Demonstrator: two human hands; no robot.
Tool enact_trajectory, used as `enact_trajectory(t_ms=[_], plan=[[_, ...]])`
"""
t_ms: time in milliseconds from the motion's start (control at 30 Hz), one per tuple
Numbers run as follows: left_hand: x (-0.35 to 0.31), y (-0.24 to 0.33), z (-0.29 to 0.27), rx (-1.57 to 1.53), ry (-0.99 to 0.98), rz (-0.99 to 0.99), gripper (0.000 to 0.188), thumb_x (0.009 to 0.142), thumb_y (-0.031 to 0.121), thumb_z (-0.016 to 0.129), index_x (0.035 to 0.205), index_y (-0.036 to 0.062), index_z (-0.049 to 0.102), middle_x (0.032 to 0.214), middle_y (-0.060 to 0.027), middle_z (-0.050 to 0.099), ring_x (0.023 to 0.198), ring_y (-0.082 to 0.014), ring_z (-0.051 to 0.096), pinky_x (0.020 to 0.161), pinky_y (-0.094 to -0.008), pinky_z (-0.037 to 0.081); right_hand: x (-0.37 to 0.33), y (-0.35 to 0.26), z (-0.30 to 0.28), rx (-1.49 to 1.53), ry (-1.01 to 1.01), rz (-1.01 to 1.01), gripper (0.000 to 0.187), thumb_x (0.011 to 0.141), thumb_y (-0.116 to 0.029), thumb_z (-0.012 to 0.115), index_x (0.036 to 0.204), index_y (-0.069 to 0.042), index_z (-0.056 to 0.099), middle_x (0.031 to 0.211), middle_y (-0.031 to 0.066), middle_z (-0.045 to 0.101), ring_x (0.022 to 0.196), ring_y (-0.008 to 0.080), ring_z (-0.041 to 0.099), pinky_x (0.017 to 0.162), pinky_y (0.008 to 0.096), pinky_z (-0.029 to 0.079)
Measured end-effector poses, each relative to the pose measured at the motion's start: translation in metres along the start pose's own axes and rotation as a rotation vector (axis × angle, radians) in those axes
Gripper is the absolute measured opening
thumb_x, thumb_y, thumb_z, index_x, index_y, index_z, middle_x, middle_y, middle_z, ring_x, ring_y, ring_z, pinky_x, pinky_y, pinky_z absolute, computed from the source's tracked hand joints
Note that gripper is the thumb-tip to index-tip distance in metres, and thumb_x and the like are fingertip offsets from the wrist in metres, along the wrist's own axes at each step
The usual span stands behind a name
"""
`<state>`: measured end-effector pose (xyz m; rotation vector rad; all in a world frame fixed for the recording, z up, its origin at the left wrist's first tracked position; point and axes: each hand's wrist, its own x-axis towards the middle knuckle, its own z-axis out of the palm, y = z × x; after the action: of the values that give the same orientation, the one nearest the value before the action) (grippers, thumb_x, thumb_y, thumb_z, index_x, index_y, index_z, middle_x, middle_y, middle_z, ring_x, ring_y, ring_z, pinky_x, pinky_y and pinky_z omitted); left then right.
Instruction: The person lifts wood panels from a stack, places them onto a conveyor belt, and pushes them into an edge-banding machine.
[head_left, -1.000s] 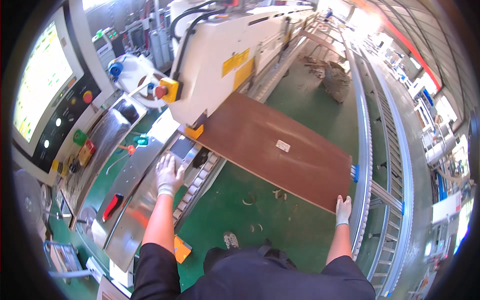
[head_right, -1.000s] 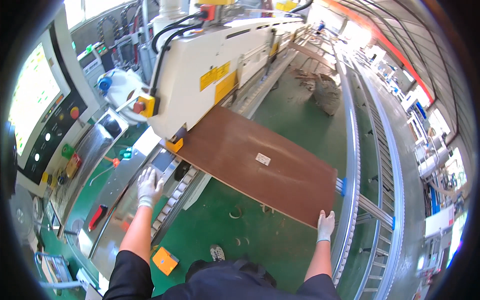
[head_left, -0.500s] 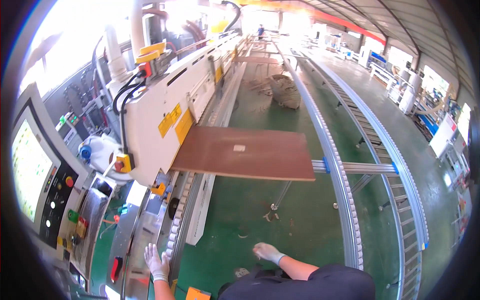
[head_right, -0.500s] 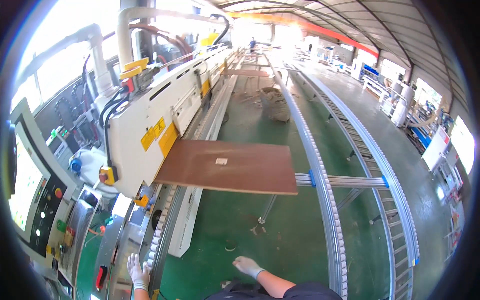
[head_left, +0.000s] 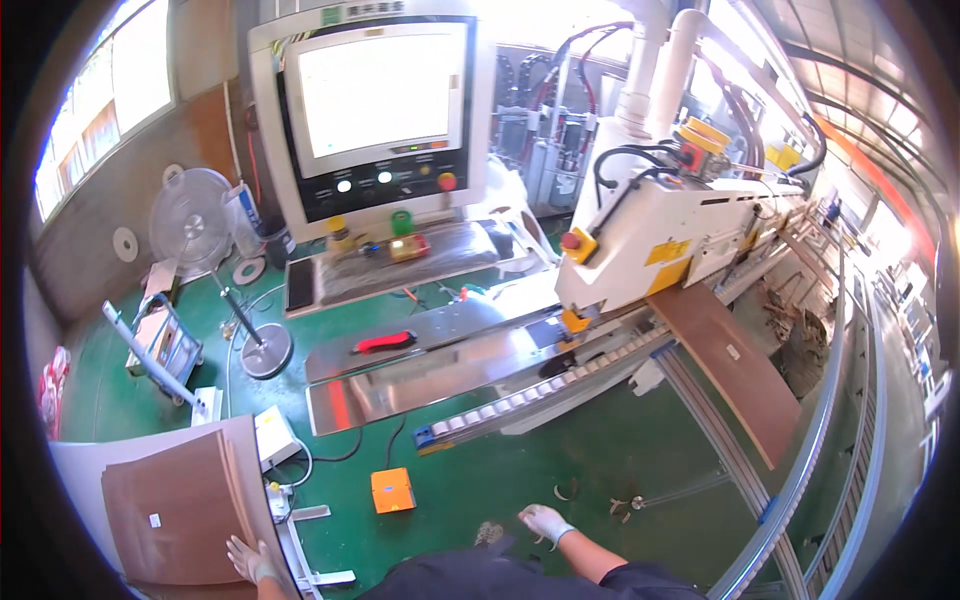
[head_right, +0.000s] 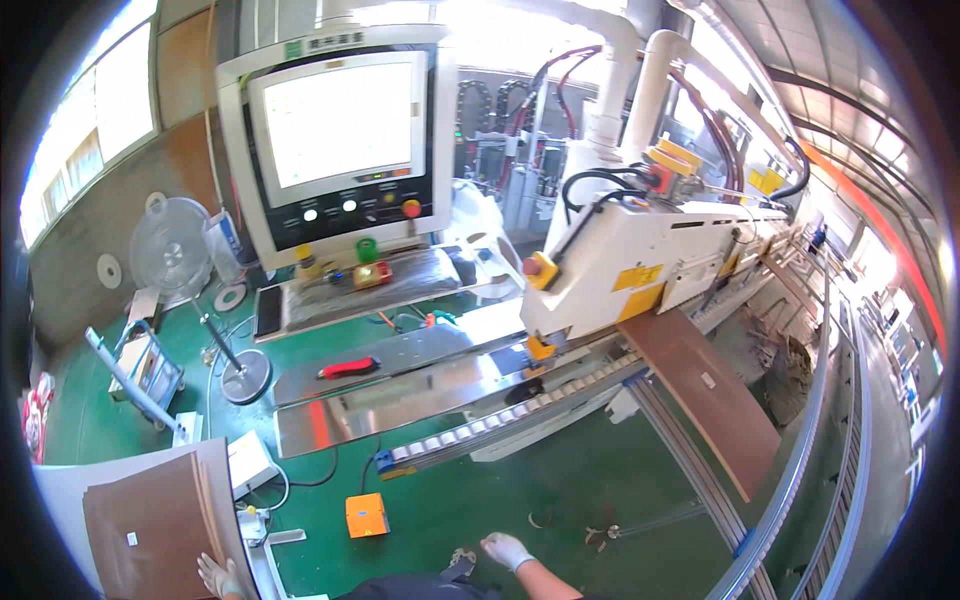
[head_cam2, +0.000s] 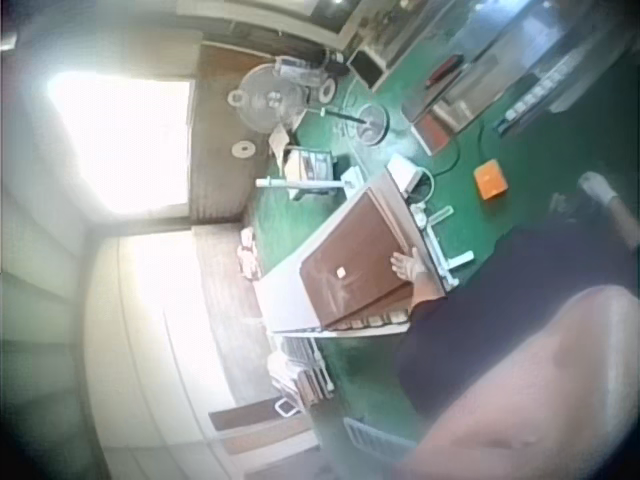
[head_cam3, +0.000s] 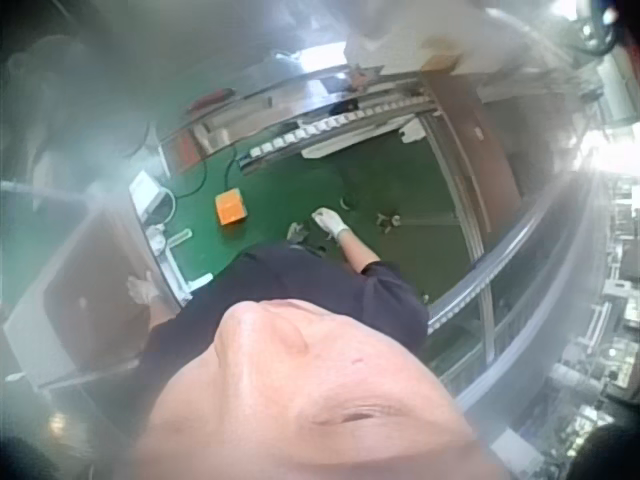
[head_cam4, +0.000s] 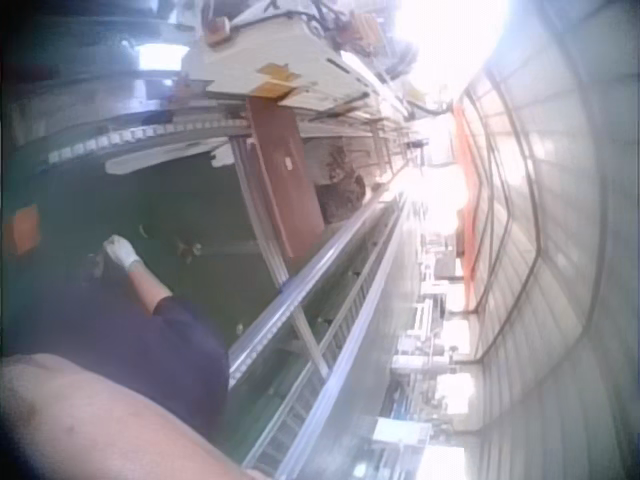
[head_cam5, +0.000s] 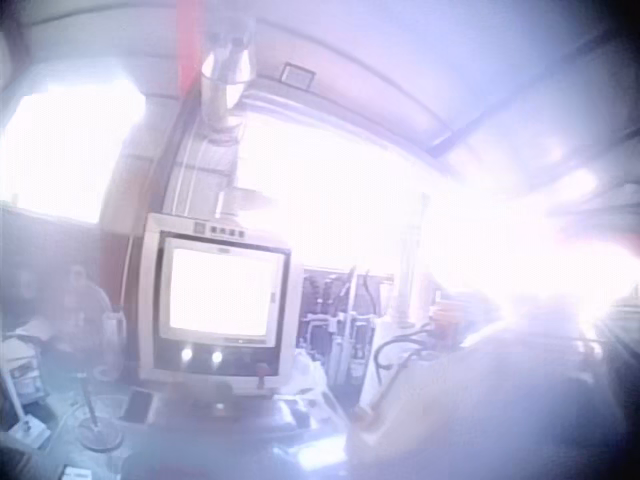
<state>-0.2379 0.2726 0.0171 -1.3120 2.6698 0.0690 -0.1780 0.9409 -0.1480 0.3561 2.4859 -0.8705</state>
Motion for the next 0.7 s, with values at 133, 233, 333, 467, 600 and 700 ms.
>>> enact_trajectory(t_ms=[133,233,333,467,600,700], plan=[[-0.032,-0.084,-0.018,0.173,0.025,0.191,0.092,0.097,0.071,0.05,0.162,0.0092,0.03,0.168,-0.0145,0.031,0.156,-0.0343,0.024,0.127,-0.0486,0.02,0.023,-0.051,0.011,0.069,0.135,-0.142,0.031,0.102,-0.026,0.056,0.116,-0.004,0.071,0.114,0.0154,0.074,0.106,0.0273,0.071,0.091,0.039,0.056],[-0.026,-0.065,0.023,-0.115,0.023,0.254,0.09,0.091,0.033,0.067,0.165,0.0082,0.022,0.173,-0.012,0.015,0.159,-0.0348,0.014,0.128,-0.0478,0.015,0.05,-0.033,0.032,0.502,0.159,-0.137,0.025,0.101,-0.01,0.056,0.123,-0.003,0.066,0.101,0.0087,0.072,0.09,0.0162,0.067,0.08,0.03,0.056],[-0.02,-0.104,0.03,-0.212,0.112,0.275,0.079,0.089,0.024,0.07,0.157,0.006,0.037,0.17,-0.0153,0.023,0.158,-0.0368,0.017,0.129,-0.0499,0.014,0.022,-0.171,0.043,0.325,-0.065,-0.075,0.034,0.101,-0.028,0.059,0.123,-0.005,0.068,0.115,0.0151,0.073,0.106,0.0283,0.069,0.093,0.0372,0.055],[-0.001,-0.161,0.06,-0.322,0.333,0.5,0.066,0.087,0.022,0.072,0.147,0.0027,0.051,0.157,-0.0203,0.044,0.15,-0.0417,0.034,0.126,-0.053,0.023,-0.022,-0.259,0.076,-0.001,-0.102,-0.306,0.037,0.101,-0.038,0.061,0.121,-0.007,0.07,0.119,0.0175,0.073,0.117,0.0344,0.067,0.101,0.0406,0.052],[-0.002,-0.182,0.043,-0.646,0.384,0.22,0.051,0.098,0.026,0.066,0.14,-0.0001,0.056,0.14,-0.0219,0.058,0.131,-0.038,0.052,0.114,-0.0476,0.039,-0.044,-0.245,0.125,-0.053,-0.309,-0.436,0.033,0.102,-0.033,0.061,0.121,-0.008,0.07,0.107,0.0144,0.074,0.095,0.0285,0.071,0.087,0.0375,0.056],[0.021,-0.211,0.051,-1.014,0.209,0.047,0.034,0.099,0.025,0.062,0.121,-0.001,0.067,0.116,-0.017,0.069,0.113,-0.0309,0.063,0.103,-0.0399,0.047,-0.063,-0.224,0.162,0.446,-0.396,-0.052,0.035,0.106,-0.03,0.059,0.128,-0.004,0.064,0.101,0.0091,0.072,0.082,0.0171,0.066,0.074,0.0309,0.055]])
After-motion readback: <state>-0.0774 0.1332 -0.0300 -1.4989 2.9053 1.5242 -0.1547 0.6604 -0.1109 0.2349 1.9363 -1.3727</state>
